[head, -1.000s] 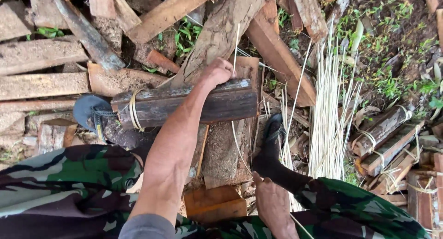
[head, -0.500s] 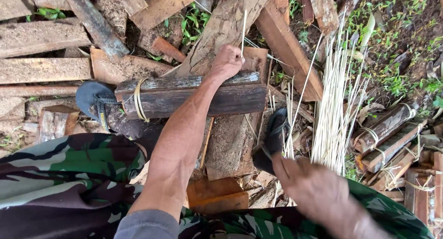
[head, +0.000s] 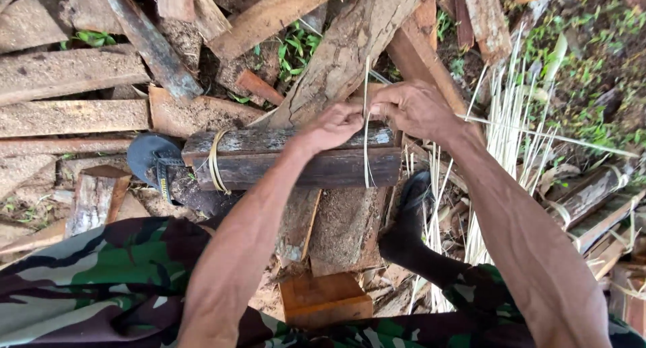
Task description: Bundling pieces of wood together using thin flexible strips
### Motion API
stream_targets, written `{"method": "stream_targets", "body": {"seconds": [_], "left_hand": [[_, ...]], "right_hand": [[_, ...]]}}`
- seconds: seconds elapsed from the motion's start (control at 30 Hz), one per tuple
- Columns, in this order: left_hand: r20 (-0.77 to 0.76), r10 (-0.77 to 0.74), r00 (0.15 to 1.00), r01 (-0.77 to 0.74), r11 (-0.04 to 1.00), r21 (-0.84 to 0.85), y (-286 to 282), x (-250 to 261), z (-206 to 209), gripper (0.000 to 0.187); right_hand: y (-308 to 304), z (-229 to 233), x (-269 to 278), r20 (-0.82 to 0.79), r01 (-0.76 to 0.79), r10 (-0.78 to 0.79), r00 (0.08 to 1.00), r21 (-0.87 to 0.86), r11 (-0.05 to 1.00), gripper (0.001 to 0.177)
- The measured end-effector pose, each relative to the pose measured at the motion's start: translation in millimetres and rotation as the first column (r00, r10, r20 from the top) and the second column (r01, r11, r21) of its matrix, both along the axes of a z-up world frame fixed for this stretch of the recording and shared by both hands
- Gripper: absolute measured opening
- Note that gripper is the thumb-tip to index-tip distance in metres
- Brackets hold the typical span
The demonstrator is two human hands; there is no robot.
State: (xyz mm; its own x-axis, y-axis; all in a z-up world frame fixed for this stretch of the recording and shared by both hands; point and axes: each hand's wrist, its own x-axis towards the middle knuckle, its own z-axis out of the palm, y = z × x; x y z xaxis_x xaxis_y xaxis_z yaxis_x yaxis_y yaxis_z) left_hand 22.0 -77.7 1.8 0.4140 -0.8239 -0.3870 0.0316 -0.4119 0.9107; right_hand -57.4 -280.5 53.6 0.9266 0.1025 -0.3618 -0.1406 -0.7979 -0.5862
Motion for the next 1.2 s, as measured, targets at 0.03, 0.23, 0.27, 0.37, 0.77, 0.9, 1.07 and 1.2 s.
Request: {"method": "stream_targets", "body": {"seconds": [0.03, 0.23, 0.27, 0.37, 0.77, 0.9, 1.07, 1.2], "left_hand": [[-0.122, -0.085, 0.989, 0.095, 0.993, 0.074, 5.8, 5.0, 27.3, 0.040], [-0.164, -0.253, 0.954, 0.277, 0.950, 0.144, 8.5, 0.3, 61.5, 0.105], [-0.122, -0.205, 0.971, 0.220, 0.967, 0.126, 8.6, -6.1, 58.9, 0.095], [-0.169, -0.126, 0.977, 0.133, 0.991, 0.030, 8.4, -16.0, 8.3, 0.100], [-0.085, 0.023, 0.996, -0.032, 0.994, -0.105, 17.0, -29.9, -28.8, 0.085], [-0.085, 0.018, 0.996, -0.027, 0.993, -0.114, 16.5, -28.7, -32.9, 0.086], [-0.017, -0.022, 1.000, 0.021, 0.999, -0.035, 13.7, -29.0, -29.2, 0.086], [-0.082, -0.015, 0.997, 0.007, 0.996, -0.091, 16.0, -27.7, -30.5, 0.091]], "right_hand": [[0.7, -4.5, -3.4, -0.090, 0.085, -0.081, 0.993, 0.051, 0.995, 0.016], [-6.6, -40.9, -8.4, -0.211, 0.293, -0.250, 0.945, 0.204, 0.934, 0.011], [-6.3, -42.0, -10.0, -0.141, 0.260, -0.233, 0.962, 0.222, 0.940, 0.010], [-24.3, -3.5, -24.2, 0.011, 0.053, -0.054, 0.998, 0.089, 0.995, 0.020], [-12.0, -125.2, -125.1, -0.282, 0.745, -0.705, 0.651, 0.063, 0.664, 0.022], [23.2, -144.7, -131.6, -0.488, 0.927, -0.803, 0.342, 0.038, 0.372, 0.036], [2.2, -242.0, -164.3, -0.775, 0.993, -0.625, 0.095, 0.114, 0.010, 0.015], [24.6, -197.3, -157.7, -0.866, 0.988, -0.500, 0.009, 0.083, -0.127, 0.017]]}}
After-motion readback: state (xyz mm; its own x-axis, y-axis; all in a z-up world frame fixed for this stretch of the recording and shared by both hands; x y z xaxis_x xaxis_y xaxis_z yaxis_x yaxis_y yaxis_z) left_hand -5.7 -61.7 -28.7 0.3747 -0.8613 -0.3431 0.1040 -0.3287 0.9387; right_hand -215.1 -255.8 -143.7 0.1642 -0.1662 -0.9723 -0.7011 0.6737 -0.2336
